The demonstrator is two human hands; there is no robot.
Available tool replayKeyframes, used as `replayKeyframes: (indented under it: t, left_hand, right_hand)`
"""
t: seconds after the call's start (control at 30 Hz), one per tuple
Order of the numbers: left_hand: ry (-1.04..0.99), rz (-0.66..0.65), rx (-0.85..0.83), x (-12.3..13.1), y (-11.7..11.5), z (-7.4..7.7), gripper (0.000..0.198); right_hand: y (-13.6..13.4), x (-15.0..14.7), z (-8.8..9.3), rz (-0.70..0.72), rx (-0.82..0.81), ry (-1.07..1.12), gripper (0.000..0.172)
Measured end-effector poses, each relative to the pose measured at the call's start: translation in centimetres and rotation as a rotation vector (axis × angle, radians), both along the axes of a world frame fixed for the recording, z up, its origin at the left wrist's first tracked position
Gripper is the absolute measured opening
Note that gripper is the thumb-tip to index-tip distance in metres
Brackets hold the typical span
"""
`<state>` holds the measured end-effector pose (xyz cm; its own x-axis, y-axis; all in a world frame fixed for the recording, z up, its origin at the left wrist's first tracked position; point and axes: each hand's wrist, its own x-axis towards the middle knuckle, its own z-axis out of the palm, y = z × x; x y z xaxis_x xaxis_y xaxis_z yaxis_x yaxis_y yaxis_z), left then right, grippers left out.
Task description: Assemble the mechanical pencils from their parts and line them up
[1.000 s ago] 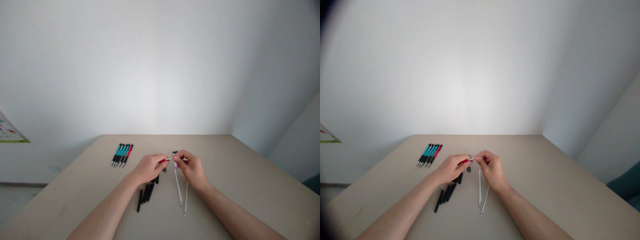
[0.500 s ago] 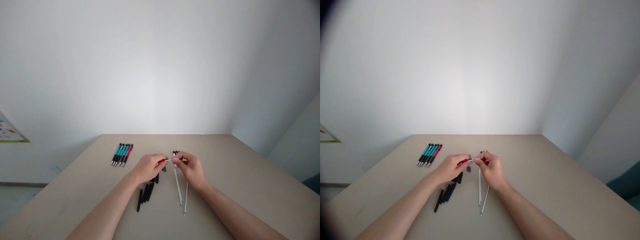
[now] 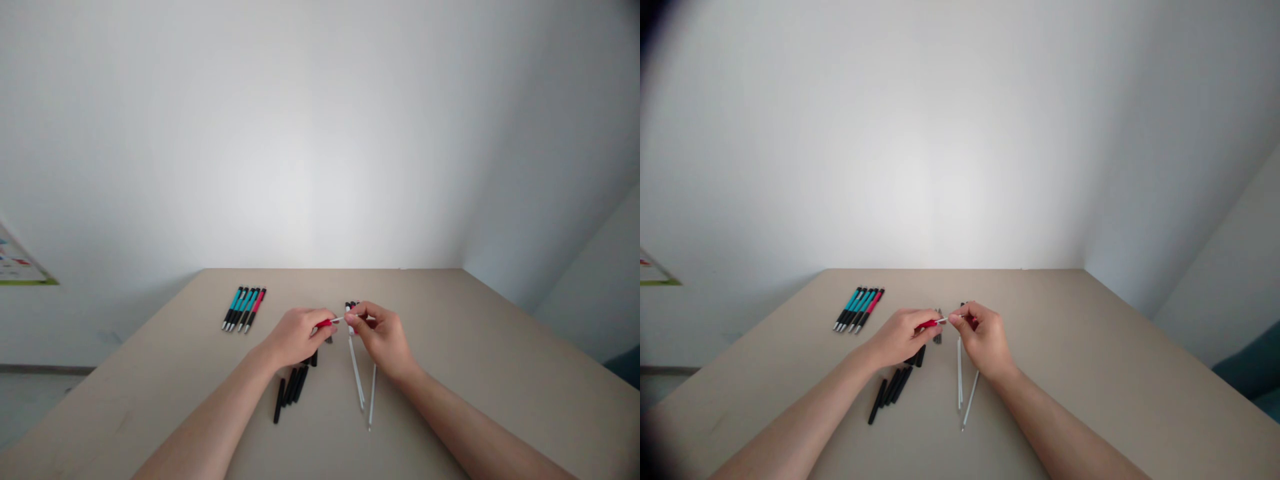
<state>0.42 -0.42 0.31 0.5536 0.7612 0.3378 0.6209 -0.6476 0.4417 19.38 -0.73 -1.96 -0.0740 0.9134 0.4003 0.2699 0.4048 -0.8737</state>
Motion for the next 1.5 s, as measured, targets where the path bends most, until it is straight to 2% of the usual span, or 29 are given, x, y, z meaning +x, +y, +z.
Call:
replayKeyframes:
  t: [0.73, 0.9, 1.07, 1.37, 1.5]
  left_hand:
    - [-0.012, -0.007, -0.009, -0.02, -0.01, -0.06, 0.021]
    - [-0.002, -0.01, -0.002, -0.04, -0.04, 0.13, 0.026]
    - [0.016, 0.042, 0.028, -0.17, 0.05, 0.13, 0.033]
    - [-0.036, 0.185, 0.012, -0.32, 0.19, 0.24, 0.029]
    - [-0.033, 0.175, 0.002, -0.32, 0.22, 0.19, 0.03]
  right_hand:
    - [-0.08, -0.03, -0.03, 0.005, 0.0, 0.026, 0.027]
    - [0.09, 0.01, -0.25, 0.046, -0.028, -0.002, 0.028]
    - [0.32, -0.07, -0.47, 0.06, -0.019, -0.071, 0.026]
    - [0.58, 0.16, -0.29, -0.02, 0.064, -0.272, 0.02]
    - [0.45, 0.04, 0.03, -0.032, 0.076, -0.273, 0.02]
